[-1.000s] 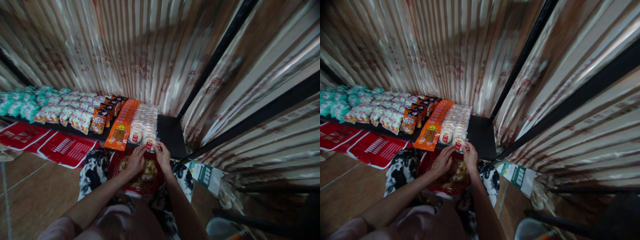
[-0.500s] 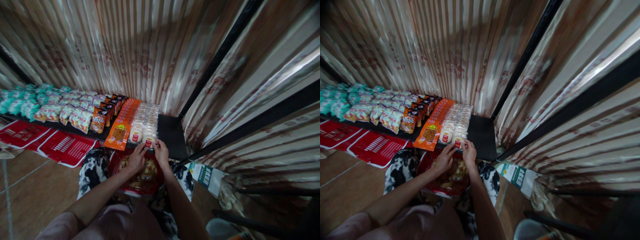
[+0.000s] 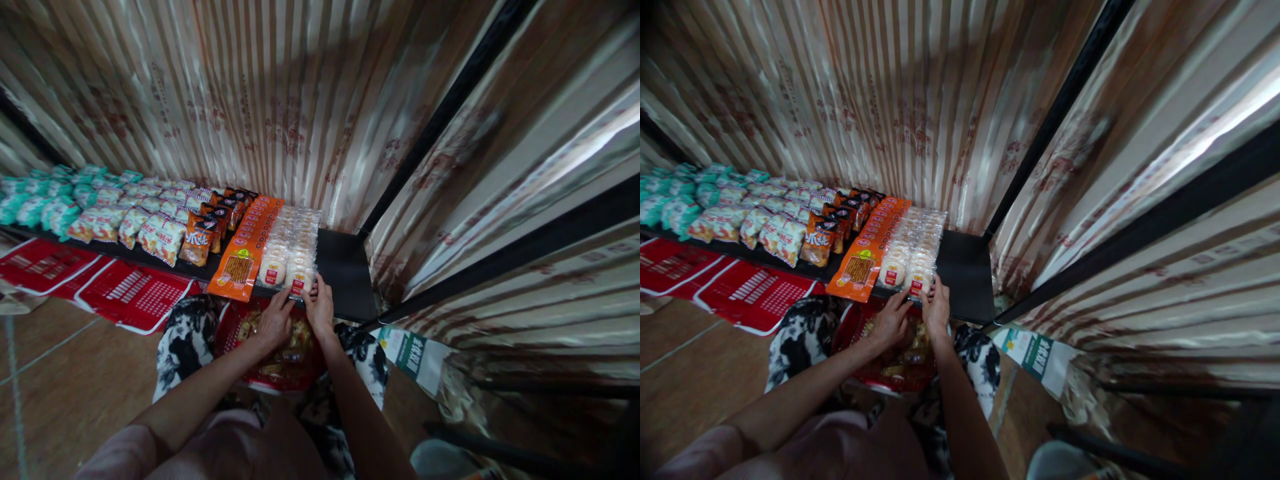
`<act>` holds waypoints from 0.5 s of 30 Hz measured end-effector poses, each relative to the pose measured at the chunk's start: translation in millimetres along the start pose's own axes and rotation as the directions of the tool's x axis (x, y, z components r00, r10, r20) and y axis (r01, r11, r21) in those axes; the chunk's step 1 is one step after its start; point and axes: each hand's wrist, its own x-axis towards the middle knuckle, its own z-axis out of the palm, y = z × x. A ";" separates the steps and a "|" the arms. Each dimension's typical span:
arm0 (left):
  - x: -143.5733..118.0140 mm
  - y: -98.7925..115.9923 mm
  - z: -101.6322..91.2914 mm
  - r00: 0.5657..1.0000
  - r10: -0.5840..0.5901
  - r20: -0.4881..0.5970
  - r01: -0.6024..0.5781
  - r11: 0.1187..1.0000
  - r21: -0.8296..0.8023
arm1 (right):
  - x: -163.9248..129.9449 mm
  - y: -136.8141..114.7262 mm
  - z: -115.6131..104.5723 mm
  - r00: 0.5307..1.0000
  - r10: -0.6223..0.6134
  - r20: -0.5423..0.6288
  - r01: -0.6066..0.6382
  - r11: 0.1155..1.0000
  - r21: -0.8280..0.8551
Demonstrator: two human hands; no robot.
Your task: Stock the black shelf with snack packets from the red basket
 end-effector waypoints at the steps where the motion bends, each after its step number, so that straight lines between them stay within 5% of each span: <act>1: -0.3 0.4 -0.1 1.000 -0.004 0.002 0.004 1.000 0.001 | -1.1 1.1 0.9 1.000 -0.005 0.002 0.005 1.000 0.006; 15: 1.6 0.0 1.6 0.999 0.001 0.052 -0.001 1.000 0.008 | -0.8 5.5 3.3 1.000 -0.025 0.019 0.026 0.997 -0.079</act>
